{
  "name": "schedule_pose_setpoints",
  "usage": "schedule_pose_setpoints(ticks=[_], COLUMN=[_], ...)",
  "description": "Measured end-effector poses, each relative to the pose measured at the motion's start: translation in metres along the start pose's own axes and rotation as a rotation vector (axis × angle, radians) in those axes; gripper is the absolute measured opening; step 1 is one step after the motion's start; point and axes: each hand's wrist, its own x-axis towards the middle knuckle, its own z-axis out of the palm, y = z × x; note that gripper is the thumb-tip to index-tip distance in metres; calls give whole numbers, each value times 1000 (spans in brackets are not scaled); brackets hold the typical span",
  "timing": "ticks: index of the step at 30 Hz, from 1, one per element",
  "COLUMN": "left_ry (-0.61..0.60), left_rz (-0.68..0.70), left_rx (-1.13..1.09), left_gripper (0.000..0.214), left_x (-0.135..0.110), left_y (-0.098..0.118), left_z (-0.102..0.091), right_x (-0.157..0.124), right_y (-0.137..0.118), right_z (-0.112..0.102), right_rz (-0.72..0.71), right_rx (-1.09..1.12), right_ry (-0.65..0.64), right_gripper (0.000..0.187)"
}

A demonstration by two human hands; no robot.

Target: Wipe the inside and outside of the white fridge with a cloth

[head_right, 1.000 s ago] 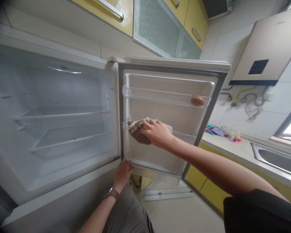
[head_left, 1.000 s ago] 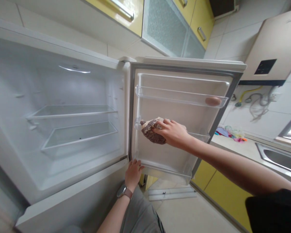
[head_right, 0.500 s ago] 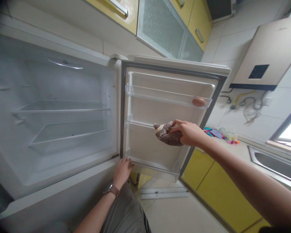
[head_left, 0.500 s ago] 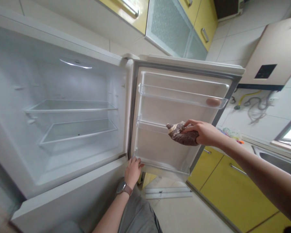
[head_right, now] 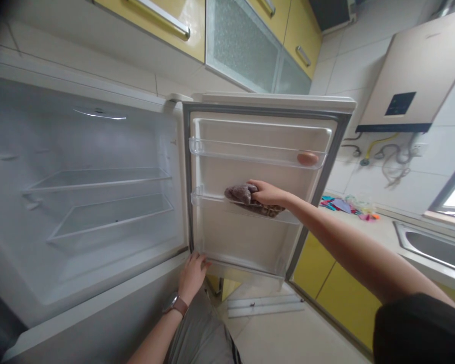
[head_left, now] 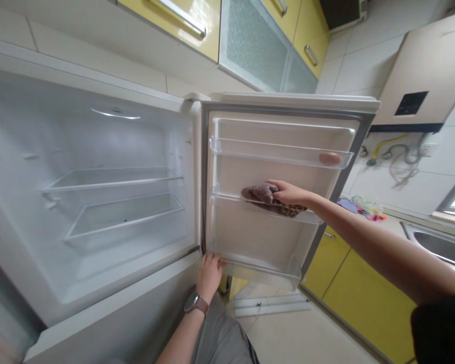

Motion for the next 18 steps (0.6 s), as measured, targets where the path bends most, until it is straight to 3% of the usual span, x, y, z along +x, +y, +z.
schedule_pose_setpoints(ticks=[7,12,18], left_ry=[3,4,19], left_rz=[-9,-16,-10], left_rx=[6,-25,-36], left_gripper=[21,19,14], left_x=[-2,-2,-2], left_y=[-4,-6,-6], left_z=[-1,-2,-1], right_x=[35,43,40], right_y=[-29,-33,-28], right_z=[20,27,19], right_rz=[166,254,303], right_rx=[388,493,537], right_ry=[-308,-312,-329], right_gripper=[43,33,29])
